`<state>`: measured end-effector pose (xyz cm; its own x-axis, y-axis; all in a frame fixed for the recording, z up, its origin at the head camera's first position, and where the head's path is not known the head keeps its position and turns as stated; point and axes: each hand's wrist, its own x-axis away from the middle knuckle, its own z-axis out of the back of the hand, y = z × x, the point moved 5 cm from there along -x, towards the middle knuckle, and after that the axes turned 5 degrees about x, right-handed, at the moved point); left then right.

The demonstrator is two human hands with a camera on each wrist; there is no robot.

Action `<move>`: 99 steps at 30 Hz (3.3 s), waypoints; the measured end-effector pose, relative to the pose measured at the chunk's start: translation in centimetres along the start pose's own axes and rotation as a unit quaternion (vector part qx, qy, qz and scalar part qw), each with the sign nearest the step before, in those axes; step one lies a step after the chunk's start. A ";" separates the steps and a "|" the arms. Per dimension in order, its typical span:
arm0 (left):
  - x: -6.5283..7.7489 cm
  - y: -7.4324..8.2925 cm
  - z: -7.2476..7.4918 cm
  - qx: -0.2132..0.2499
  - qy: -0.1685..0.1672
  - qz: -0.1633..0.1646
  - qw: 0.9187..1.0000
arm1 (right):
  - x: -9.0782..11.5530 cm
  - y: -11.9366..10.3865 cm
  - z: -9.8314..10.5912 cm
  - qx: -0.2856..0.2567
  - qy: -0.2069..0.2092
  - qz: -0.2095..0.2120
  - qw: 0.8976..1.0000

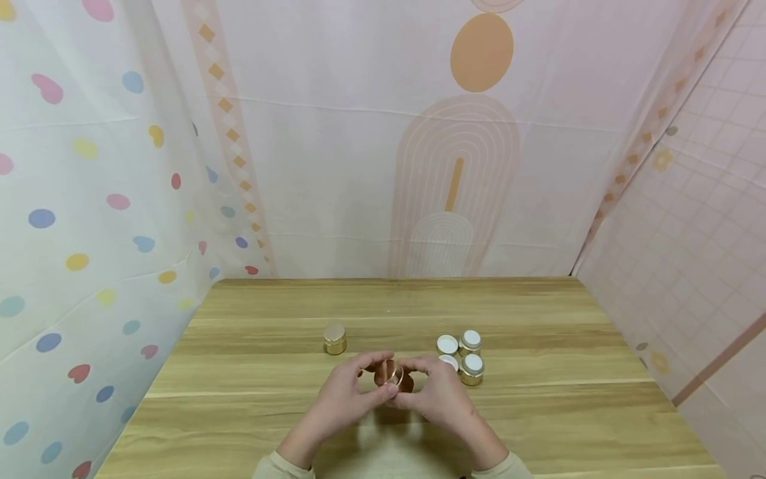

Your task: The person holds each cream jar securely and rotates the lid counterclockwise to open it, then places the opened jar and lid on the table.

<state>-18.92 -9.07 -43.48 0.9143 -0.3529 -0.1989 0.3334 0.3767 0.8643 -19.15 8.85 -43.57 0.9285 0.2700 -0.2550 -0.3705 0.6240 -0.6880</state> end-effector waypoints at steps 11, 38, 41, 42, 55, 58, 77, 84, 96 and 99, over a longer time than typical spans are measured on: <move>-0.3 1.4 0.9 -0.155 -0.072 -0.068 0.983 | 0.1 0.3 -0.4 0.001 -0.034 0.006 0.999; -0.5 1.7 1.8 -0.168 -0.077 -0.055 0.981 | 1.0 2.0 -0.2 -0.002 -0.079 -0.021 0.997; -0.6 1.2 1.4 -0.169 -0.082 -0.045 0.981 | 1.4 2.7 -0.1 0.006 -0.085 -0.031 0.996; -0.6 1.0 1.3 -0.170 -0.083 -0.044 0.981 | 1.5 2.9 0.0 0.012 -0.084 -0.034 0.996; -1.9 0.1 -1.8 -0.199 -0.114 -0.033 0.973 | 3.0 5.6 2.7 0.077 -0.039 -0.081 0.993; -2.5 0.3 -3.0 -0.194 -0.124 -0.031 0.973 | 3.4 6.4 3.4 0.078 -0.035 -0.095 0.992; -6.0 0.8 -9.3 -0.262 -0.128 -0.014 0.957 | 3.4 7.7 6.3 0.143 -0.034 -0.152 0.977; -5.8 0.4 -9.7 -0.263 -0.121 -0.009 0.957 | 3.5 7.7 6.1 0.152 -0.035 -0.149 0.976; -6.0 0.6 -10.6 -0.309 -0.095 0.009 0.946 | 3.6 8.2 6.1 0.139 -0.039 -0.158 0.977; -6.1 0.9 -10.8 -0.319 -0.082 0.010 0.944 | 3.6 8.4 6.1 0.144 -0.040 -0.161 0.976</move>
<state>-21.74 2.65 -46.50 0.8913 -0.4486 -0.0653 0.4348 0.8051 0.4034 -19.09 19.55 -46.12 0.9971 0.0757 0.0044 -0.0633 0.8628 -0.5015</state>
